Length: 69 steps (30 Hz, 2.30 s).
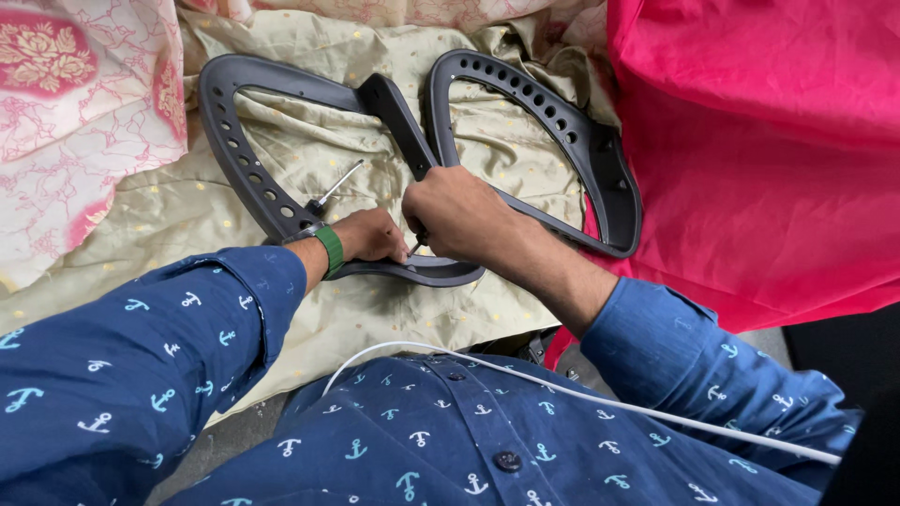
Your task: The person lies on a bed and uses a screwdriver to fasten screws into two black plastic chair-leg frames. They align the frames, insert screws, and tighten them one by one, occasionally adjusting the parts to ensure proper fit.
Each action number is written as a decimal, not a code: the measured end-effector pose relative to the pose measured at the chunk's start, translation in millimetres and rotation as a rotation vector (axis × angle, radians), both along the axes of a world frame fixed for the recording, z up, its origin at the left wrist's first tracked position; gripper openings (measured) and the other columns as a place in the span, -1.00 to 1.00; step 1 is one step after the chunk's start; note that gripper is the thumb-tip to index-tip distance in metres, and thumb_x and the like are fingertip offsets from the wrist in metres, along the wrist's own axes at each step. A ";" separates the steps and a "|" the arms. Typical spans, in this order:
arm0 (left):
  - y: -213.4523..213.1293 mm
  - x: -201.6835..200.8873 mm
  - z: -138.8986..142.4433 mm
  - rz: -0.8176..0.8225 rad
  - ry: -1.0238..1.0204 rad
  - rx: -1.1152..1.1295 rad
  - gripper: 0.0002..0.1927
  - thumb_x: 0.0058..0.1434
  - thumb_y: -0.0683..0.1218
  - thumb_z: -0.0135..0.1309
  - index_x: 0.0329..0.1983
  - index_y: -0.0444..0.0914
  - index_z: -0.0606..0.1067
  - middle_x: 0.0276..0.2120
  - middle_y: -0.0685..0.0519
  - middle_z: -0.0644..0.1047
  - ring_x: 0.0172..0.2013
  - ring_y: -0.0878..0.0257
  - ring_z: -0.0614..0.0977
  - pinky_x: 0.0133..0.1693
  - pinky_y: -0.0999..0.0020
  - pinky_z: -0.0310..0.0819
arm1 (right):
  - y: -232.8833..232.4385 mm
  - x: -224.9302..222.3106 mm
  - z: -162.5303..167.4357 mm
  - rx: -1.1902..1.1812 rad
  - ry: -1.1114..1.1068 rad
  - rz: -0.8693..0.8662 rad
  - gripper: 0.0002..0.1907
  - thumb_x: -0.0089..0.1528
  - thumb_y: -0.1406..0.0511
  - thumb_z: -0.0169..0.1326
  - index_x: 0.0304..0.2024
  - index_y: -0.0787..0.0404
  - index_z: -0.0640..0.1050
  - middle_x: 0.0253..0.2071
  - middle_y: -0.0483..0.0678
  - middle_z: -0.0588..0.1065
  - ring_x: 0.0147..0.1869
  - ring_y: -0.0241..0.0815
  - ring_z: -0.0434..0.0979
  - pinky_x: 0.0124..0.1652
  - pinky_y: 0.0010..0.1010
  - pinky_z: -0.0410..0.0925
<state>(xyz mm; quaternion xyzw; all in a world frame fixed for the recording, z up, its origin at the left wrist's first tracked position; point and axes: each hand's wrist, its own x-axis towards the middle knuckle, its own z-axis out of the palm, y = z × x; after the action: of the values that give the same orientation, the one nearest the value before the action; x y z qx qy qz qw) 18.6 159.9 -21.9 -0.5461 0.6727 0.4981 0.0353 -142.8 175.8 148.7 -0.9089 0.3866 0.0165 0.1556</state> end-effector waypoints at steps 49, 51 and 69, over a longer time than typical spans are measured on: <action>9.7 -2.0 7.8 -0.008 -0.121 -0.003 -0.83 0.11 -0.03 0.20 -0.28 -0.03 0.74 -0.18 0.12 0.71 -0.07 0.16 0.68 0.02 0.24 0.48 | 7.7 12.8 -10.1 -0.006 0.091 -0.113 -0.83 -0.18 0.40 0.28 -0.54 0.34 0.63 -0.51 0.26 0.54 -0.34 0.30 0.61 -0.31 0.00 0.51; 8.6 -1.5 5.4 -0.019 -0.076 -0.005 -0.82 0.13 -0.05 0.16 -0.30 -0.07 0.75 -0.20 0.11 0.72 -0.09 0.17 0.70 0.02 0.26 0.50 | 7.4 12.0 -12.8 -0.004 0.131 -0.103 -0.85 -0.16 0.41 0.25 -0.54 0.37 0.62 -0.51 0.26 0.53 -0.35 0.30 0.61 -0.31 -0.01 0.51; 9.3 14.9 16.3 -0.158 0.059 -0.114 -0.73 0.07 0.00 0.27 -0.14 -0.03 0.72 -0.23 0.09 0.71 -0.15 0.18 0.72 -0.07 0.29 0.54 | 20.8 -6.3 12.9 0.002 -0.074 0.283 -0.92 0.02 0.47 0.11 -0.40 0.33 0.55 -0.34 0.17 0.48 -0.28 0.25 0.55 -0.27 0.00 0.40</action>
<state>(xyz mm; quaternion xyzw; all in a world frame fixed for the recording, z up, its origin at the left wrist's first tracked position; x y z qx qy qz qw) 33.5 169.2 -5.7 -0.4776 0.7417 0.4704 0.0237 -149.1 196.5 161.6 -0.9542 0.2484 0.0052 0.1667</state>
